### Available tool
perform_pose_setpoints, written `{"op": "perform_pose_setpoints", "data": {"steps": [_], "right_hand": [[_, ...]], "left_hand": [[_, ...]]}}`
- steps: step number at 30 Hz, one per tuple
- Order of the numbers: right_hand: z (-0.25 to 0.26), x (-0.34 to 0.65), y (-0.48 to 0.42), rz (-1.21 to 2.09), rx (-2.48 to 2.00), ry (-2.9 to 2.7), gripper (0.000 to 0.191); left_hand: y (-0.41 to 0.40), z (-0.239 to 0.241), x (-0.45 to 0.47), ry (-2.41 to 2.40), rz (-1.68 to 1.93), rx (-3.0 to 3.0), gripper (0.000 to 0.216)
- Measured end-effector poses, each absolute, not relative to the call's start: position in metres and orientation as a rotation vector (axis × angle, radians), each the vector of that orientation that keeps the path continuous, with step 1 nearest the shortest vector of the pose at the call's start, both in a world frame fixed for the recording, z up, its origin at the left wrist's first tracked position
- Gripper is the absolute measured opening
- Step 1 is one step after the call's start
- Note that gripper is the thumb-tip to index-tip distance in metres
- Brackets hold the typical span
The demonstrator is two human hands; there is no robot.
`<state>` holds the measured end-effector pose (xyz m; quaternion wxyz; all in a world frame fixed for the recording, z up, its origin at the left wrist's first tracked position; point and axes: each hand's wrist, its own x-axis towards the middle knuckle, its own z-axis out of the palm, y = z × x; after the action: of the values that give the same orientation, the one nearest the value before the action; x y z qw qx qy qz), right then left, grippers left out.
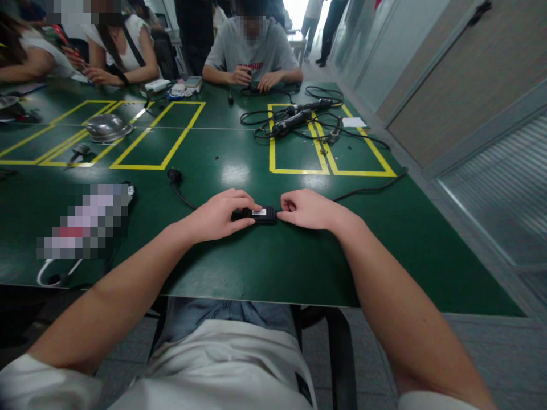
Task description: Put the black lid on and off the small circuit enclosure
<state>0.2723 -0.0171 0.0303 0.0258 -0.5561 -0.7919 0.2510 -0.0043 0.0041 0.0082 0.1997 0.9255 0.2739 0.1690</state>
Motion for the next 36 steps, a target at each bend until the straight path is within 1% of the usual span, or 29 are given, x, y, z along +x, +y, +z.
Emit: {"op": "perform_pose_setpoints", "data": {"steps": [9, 17, 33, 36], "right_hand": [[0.0279, 0.2763, -0.0157, 0.826, -1.675, -2.448, 0.024], [0.0306, 0.2726, -0.0178, 0.773, -1.706, -2.455, 0.022], [0.0317, 0.2704, -0.0199, 0.807, -1.693, -2.435, 0.018], [0.0311, 0.2722, -0.0191, 0.808, -1.681, -2.428, 0.019]], "left_hand": [[0.0042, 0.009, -0.004, 0.802, 0.465, 2.553, 0.029], [0.0045, 0.0083, -0.0038, 0.81, 0.469, 2.562, 0.031], [0.0026, 0.0086, -0.0008, 0.812, 0.427, 2.589, 0.033], [0.0046, 0.0071, -0.0012, 0.818, 0.454, 2.527, 0.037]]}}
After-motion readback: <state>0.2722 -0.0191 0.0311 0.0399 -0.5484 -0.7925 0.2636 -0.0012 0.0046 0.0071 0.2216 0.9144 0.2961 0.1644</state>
